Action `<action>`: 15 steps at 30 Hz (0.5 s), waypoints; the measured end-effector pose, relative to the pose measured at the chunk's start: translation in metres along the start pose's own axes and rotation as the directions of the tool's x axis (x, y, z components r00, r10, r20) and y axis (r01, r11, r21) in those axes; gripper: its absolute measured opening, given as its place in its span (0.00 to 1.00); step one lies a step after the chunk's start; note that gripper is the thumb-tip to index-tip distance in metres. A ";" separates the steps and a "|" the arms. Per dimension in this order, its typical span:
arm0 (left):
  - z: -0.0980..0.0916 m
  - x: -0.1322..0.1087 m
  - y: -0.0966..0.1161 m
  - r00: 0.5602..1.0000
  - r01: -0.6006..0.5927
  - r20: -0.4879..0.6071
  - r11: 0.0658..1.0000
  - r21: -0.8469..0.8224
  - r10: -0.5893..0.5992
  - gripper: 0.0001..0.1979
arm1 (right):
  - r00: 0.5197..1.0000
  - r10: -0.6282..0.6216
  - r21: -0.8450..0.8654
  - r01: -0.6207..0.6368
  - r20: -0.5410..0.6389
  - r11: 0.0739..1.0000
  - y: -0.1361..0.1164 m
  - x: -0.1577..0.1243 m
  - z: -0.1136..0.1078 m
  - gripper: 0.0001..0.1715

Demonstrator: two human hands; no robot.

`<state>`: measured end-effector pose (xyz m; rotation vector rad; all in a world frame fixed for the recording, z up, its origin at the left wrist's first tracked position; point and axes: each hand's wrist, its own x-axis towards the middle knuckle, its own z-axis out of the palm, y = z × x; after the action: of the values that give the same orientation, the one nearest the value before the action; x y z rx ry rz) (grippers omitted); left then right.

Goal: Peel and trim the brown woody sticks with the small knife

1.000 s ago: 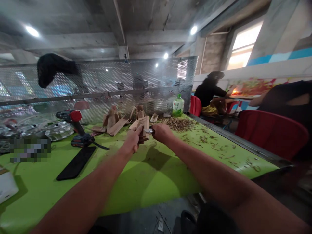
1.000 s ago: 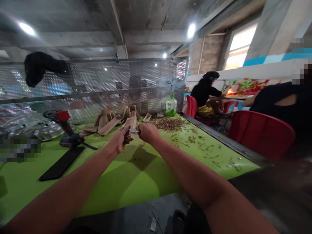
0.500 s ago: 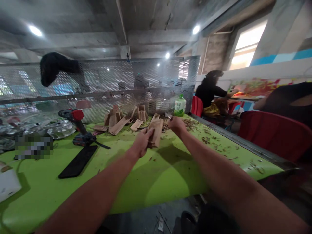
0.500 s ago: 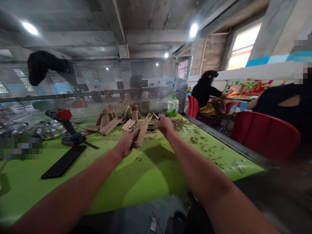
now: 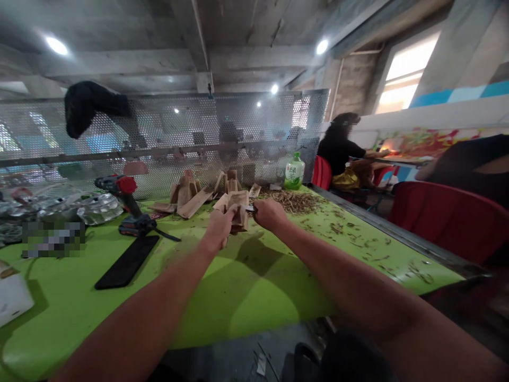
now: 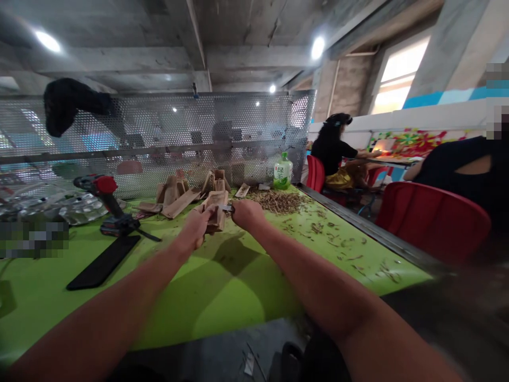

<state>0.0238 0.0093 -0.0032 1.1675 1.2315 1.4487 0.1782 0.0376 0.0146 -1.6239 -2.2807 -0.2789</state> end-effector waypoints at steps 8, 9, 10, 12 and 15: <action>0.007 -0.011 -0.003 0.997 0.016 0.073 0.999 0.037 -0.019 0.15 | 0.996 0.073 0.006 -0.073 -0.046 0.997 0.028 0.010 -0.002 0.19; 0.007 -0.012 -0.003 0.996 0.014 0.090 0.999 0.047 -0.019 0.16 | 0.996 0.076 0.008 -0.075 -0.055 0.997 0.030 0.011 -0.001 0.19; 0.007 -0.012 -0.002 0.995 0.010 0.095 0.998 0.057 -0.015 0.16 | 0.995 0.072 0.012 -0.071 -0.066 0.997 0.031 0.012 0.000 0.18; 0.007 -0.012 0.002 0.996 0.005 0.087 0.997 0.079 -0.012 0.14 | 0.993 0.086 0.022 -0.085 -0.077 0.996 0.029 0.015 0.004 0.19; 0.008 -0.020 0.011 0.998 0.033 0.048 0.996 0.084 -0.037 0.13 | 0.992 0.101 0.078 -0.095 -0.071 0.992 0.031 0.020 0.009 0.19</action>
<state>0.0346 -0.0099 0.0059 1.2249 1.2822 1.3456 0.2004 0.0682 0.0125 -1.6531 -2.1232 -0.2243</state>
